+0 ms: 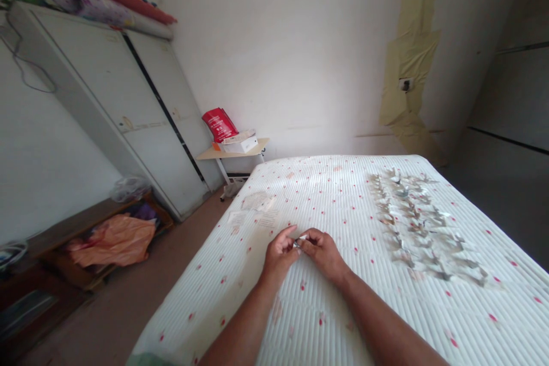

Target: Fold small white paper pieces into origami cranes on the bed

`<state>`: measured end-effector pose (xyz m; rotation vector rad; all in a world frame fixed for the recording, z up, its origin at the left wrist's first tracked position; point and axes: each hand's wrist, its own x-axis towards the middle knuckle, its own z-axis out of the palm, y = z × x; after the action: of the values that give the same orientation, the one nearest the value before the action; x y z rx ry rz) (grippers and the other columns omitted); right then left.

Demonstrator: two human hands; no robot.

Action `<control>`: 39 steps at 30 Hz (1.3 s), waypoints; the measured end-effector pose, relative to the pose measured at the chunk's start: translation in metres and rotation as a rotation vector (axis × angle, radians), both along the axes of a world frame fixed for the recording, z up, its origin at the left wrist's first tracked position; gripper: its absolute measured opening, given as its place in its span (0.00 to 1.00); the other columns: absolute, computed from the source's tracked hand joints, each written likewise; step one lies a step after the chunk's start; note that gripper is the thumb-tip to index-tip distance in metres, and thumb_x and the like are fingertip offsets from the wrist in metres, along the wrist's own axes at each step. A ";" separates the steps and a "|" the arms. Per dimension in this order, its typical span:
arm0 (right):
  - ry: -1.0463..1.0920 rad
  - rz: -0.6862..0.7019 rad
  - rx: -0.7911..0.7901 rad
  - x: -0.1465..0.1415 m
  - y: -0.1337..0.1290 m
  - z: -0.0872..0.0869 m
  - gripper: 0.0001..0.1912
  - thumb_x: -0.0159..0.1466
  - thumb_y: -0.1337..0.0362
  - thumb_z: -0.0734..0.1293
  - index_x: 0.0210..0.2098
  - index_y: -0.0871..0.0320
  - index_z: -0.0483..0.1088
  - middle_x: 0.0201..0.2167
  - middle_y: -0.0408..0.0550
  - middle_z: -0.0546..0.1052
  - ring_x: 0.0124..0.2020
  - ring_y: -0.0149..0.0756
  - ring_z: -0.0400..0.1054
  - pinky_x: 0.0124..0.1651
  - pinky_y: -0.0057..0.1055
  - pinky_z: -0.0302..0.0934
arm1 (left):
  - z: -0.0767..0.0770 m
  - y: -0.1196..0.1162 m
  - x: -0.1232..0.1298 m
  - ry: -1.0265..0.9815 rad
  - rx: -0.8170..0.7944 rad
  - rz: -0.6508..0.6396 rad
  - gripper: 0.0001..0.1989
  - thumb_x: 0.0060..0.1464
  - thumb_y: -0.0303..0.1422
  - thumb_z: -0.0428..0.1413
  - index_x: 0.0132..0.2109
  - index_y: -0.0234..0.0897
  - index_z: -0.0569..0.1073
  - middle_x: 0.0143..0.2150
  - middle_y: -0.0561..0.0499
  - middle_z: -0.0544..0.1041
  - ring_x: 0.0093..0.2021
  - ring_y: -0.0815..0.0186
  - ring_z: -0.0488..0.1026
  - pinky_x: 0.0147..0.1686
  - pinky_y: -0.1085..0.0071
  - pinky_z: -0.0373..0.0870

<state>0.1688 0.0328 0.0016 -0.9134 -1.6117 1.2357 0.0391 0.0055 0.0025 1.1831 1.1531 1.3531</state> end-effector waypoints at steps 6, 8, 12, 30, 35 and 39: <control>-0.002 0.012 -0.029 0.000 0.000 -0.006 0.09 0.52 0.59 0.66 0.27 0.60 0.67 0.21 0.40 0.68 0.24 0.27 0.61 0.28 0.25 0.56 | 0.002 0.000 -0.002 -0.022 -0.025 0.035 0.26 0.37 0.31 0.59 0.47 0.29 0.70 0.20 0.58 0.64 0.21 0.75 0.58 0.22 0.78 0.53; -0.023 -0.016 -0.013 0.000 0.000 -0.006 0.09 0.53 0.59 0.66 0.26 0.60 0.67 0.21 0.40 0.69 0.24 0.28 0.61 0.28 0.25 0.56 | 0.003 0.000 -0.003 -0.054 -0.040 0.023 0.26 0.36 0.31 0.58 0.47 0.30 0.70 0.21 0.57 0.66 0.21 0.75 0.60 0.23 0.77 0.54; -0.043 -0.053 0.038 0.001 -0.001 -0.004 0.09 0.53 0.58 0.65 0.25 0.59 0.68 0.22 0.41 0.70 0.25 0.29 0.62 0.29 0.25 0.57 | 0.001 0.001 -0.005 -0.061 -0.044 0.008 0.24 0.35 0.29 0.58 0.44 0.30 0.72 0.20 0.56 0.67 0.22 0.73 0.62 0.24 0.77 0.57; -0.167 -0.067 0.158 0.000 -0.005 0.006 0.08 0.56 0.60 0.62 0.28 0.59 0.67 0.26 0.43 0.69 0.27 0.30 0.63 0.30 0.26 0.56 | -0.004 0.003 -0.001 -0.040 -0.011 0.027 0.17 0.36 0.28 0.58 0.39 0.30 0.74 0.22 0.53 0.70 0.23 0.72 0.64 0.25 0.76 0.60; -0.110 -0.067 0.142 -0.002 -0.002 0.003 0.13 0.58 0.58 0.60 0.25 0.60 0.68 0.22 0.42 0.67 0.26 0.30 0.61 0.31 0.27 0.55 | 0.000 -0.001 -0.001 0.029 0.032 0.044 0.20 0.37 0.25 0.55 0.42 0.30 0.73 0.20 0.58 0.64 0.21 0.75 0.59 0.23 0.78 0.55; 0.008 -0.035 0.002 -0.004 -0.001 0.003 0.13 0.55 0.56 0.63 0.23 0.60 0.66 0.19 0.39 0.66 0.23 0.28 0.58 0.28 0.26 0.53 | 0.005 -0.003 0.000 0.016 0.032 0.021 0.24 0.39 0.25 0.55 0.47 0.30 0.70 0.21 0.58 0.64 0.21 0.76 0.58 0.23 0.78 0.55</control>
<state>0.1651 0.0315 0.0041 -0.9306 -1.5834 1.2118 0.0389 0.0021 0.0077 1.2095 1.1620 1.3854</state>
